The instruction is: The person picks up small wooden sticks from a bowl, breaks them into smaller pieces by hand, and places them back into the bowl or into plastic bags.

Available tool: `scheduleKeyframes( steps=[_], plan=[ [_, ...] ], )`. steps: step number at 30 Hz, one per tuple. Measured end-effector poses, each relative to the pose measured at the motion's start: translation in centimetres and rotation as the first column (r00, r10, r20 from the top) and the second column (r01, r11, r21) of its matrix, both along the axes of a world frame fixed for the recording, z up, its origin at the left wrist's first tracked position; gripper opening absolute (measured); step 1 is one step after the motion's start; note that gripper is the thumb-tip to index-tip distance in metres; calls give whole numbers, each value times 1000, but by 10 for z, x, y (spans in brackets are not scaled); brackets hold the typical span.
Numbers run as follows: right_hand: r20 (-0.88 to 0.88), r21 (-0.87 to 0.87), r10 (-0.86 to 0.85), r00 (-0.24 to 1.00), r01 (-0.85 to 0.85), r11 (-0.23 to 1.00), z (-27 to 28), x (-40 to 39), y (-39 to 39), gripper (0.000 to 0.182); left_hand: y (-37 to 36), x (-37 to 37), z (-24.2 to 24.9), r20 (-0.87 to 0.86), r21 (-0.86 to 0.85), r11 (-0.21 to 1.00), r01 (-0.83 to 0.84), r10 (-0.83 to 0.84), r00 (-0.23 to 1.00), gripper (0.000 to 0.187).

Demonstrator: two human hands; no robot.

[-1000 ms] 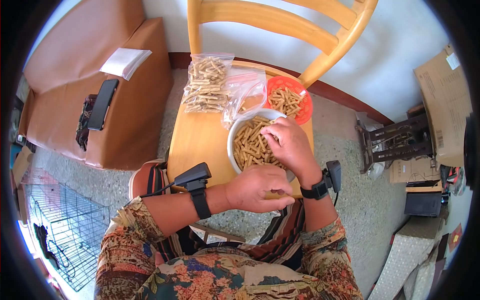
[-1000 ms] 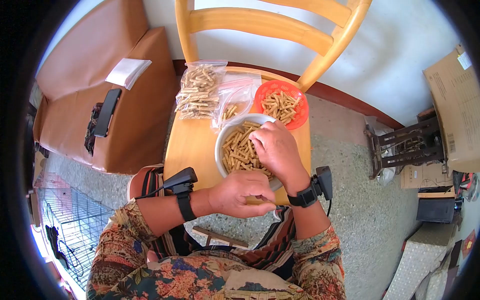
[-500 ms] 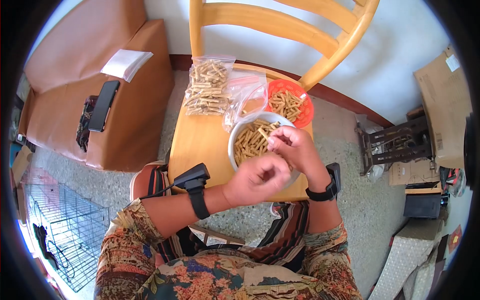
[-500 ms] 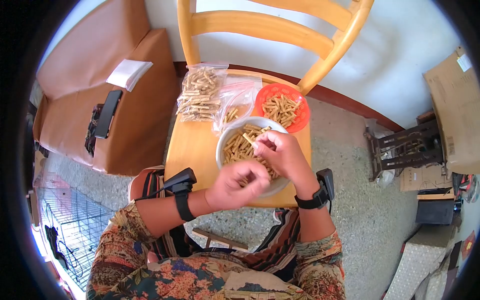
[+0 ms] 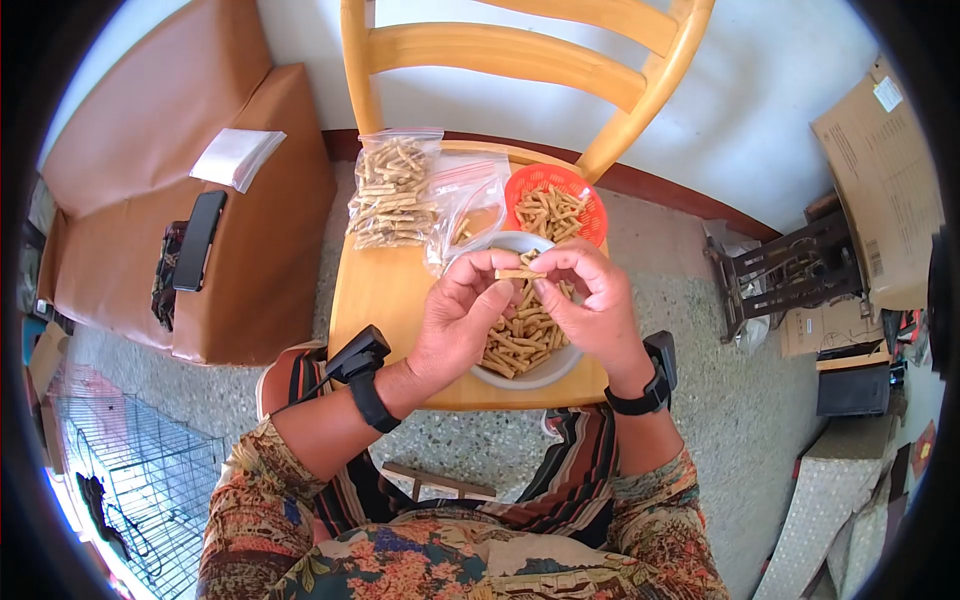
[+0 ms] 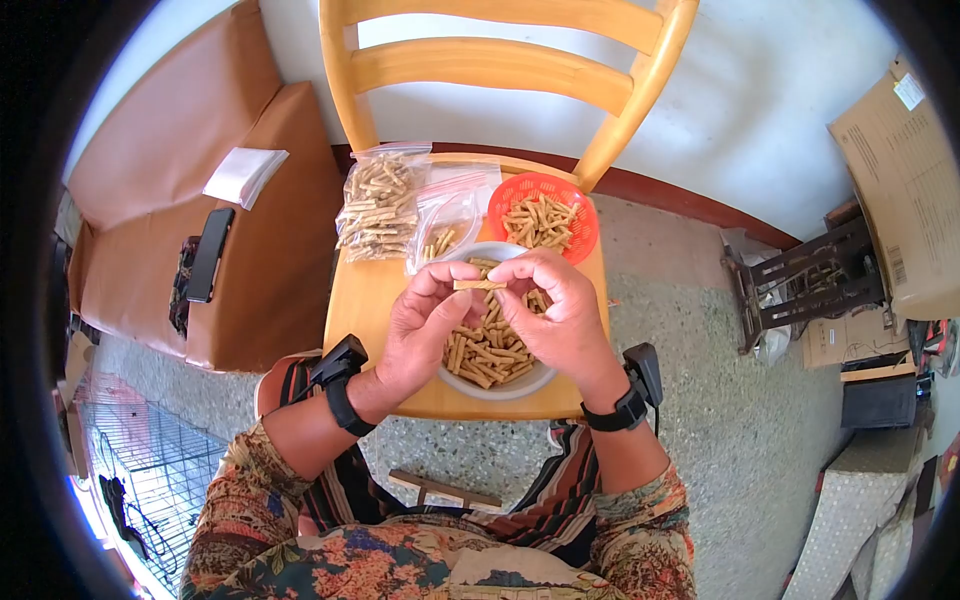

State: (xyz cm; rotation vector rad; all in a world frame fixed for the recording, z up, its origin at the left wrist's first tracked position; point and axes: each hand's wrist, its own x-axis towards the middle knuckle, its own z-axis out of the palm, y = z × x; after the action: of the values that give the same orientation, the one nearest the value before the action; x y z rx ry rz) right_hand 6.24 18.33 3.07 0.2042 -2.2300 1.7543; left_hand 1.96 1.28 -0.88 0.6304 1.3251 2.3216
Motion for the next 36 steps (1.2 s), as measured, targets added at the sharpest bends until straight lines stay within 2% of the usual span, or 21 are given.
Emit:
scheduleKeyframes(
  steps=[2, 7, 9, 10, 12, 15, 18, 20, 21, 22, 23, 24, 25, 27, 33, 36],
  plan=[
    [-130, 252, -37, 991, 69, 965, 3, 0, -1, 17, 2, 1, 4, 19, 18, 1000, 2, -2, 1000, 19],
    [-179, 237, -23, 984, 66, 969, 11, 3, -7, 17, 1, -4, -6, 52, 16, 1000, 21, -22, 998, 18],
    [-164, 202, -25, 986, 59, 978, 10, 3, -7, 16, 1, -5, -8, 156, 46, 996, 79, -85, 984, 18],
    [-166, 201, -18, 986, 52, 978, 8, 2, -6, 15, 1, -6, -10, 156, 47, 996, 78, -84, 984, 18],
    [-169, 201, -10, 986, 44, 979, 7, 2, -5, 14, 2, -7, -12, 302, 113, 982, 150, -178, 936, 17],
    [-165, 228, -21, 986, 58, 972, 4, 4, -3, 12, 1, -7, -11, 319, 205, 957, 207, -265, 910, 17],
    [-164, 143, -23, 986, 47, 989, -3, 4, -3, 11, 0, -6, -7, 293, 228, 945, 235, -297, 909, 18],
    [-67, -206, -46, 997, 32, 978, -6, 4, -9, 10, 0, -6, -4, 240, 208, 954, 218, -266, 934, 19],
    [-67, -206, -43, 997, 29, 978, -7, 4, -9, 10, 0, -6, -2, 187, 188, 961, 203, -238, 953, 21],
    [41, -386, -24, 999, 38, 922, -9, 4, -9, 11, 1, -6, 1, 187, 189, 961, 201, -236, 954, 21],
    [143, -549, 14, 990, 68, 833, -11, 3, -8, 13, 2, -6, 5, 105, 204, 960, 192, -216, 971, 25],
    [150, -588, 72, 986, 30, 808, -14, 2, -7, 14, 2, -6, 7, 23, 220, 958, 184, -194, 981, 29],
    [150, -587, 72, 986, 31, 809, -16, 2, -8, 14, 2, -6, 7, 23, 222, 957, 184, -194, 981, 29],
    [178, -718, 141, 974, 30, 695, -18, 2, -13, 15, 0, -6, 6, -12, 198, 964, 179, -180, 984, 30],
    [178, -780, 170, 969, 34, 624, -23, -2, -19, 15, 0, -6, 7, -45, 161, 981, 106, -100, 994, 25],
    [213, -777, 171, 962, 61, 627, -23, -2, -21, 16, 0, -7, 9, -75, 134, 988, 79, -70, 995, 24]
  ],
)
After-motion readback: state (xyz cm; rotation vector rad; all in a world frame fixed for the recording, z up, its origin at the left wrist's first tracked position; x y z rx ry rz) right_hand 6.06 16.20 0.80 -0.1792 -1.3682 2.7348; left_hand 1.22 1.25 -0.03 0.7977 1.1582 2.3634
